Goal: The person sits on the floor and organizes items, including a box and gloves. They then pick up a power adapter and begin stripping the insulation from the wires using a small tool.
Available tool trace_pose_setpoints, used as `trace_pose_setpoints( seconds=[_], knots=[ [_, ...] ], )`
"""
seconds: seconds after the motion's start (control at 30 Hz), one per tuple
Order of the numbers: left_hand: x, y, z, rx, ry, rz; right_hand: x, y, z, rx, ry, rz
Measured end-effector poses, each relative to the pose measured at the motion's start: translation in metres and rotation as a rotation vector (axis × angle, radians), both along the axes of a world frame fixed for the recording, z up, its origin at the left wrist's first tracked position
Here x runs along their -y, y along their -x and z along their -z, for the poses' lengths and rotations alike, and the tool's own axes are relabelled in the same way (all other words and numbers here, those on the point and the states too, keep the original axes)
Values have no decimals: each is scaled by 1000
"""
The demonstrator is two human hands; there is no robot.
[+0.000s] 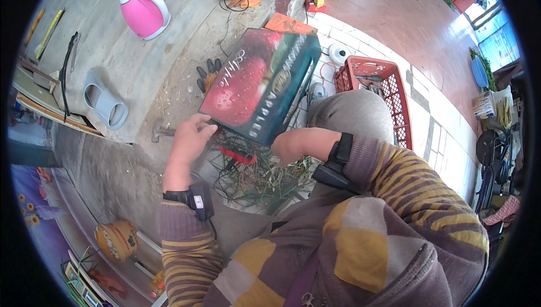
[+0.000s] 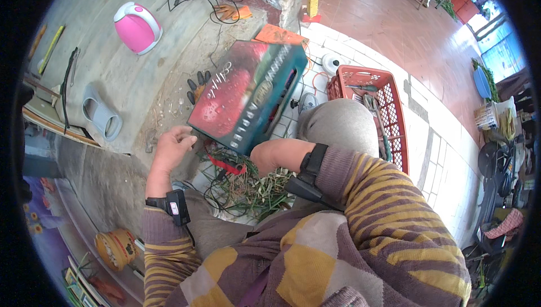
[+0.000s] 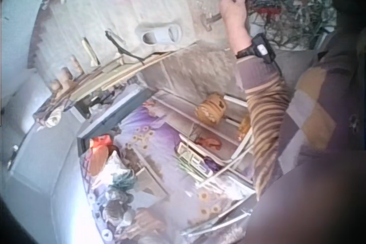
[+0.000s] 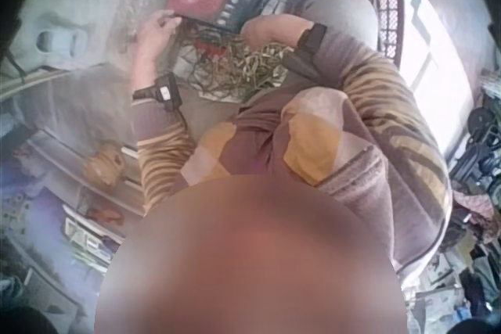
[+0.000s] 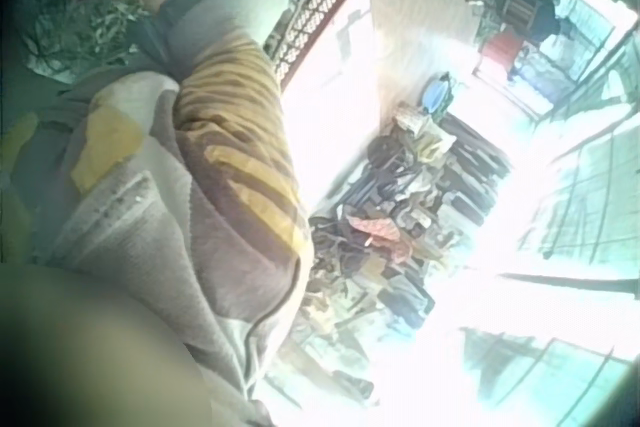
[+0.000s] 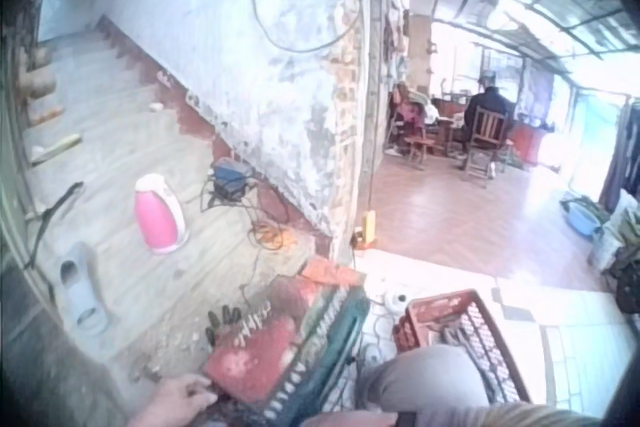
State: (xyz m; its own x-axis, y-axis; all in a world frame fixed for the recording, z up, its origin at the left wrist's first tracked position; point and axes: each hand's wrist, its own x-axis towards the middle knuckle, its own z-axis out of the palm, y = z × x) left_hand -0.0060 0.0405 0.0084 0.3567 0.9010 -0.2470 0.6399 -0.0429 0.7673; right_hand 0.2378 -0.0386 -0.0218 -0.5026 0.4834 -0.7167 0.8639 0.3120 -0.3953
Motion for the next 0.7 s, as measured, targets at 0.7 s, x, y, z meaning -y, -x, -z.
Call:
trace_pose_setpoints(
  seconds=[0.7],
  knots=[
    [-9, 13, -8, 118, -44, -326, -30, -23, 140, -890, 442, 1961]
  ],
)
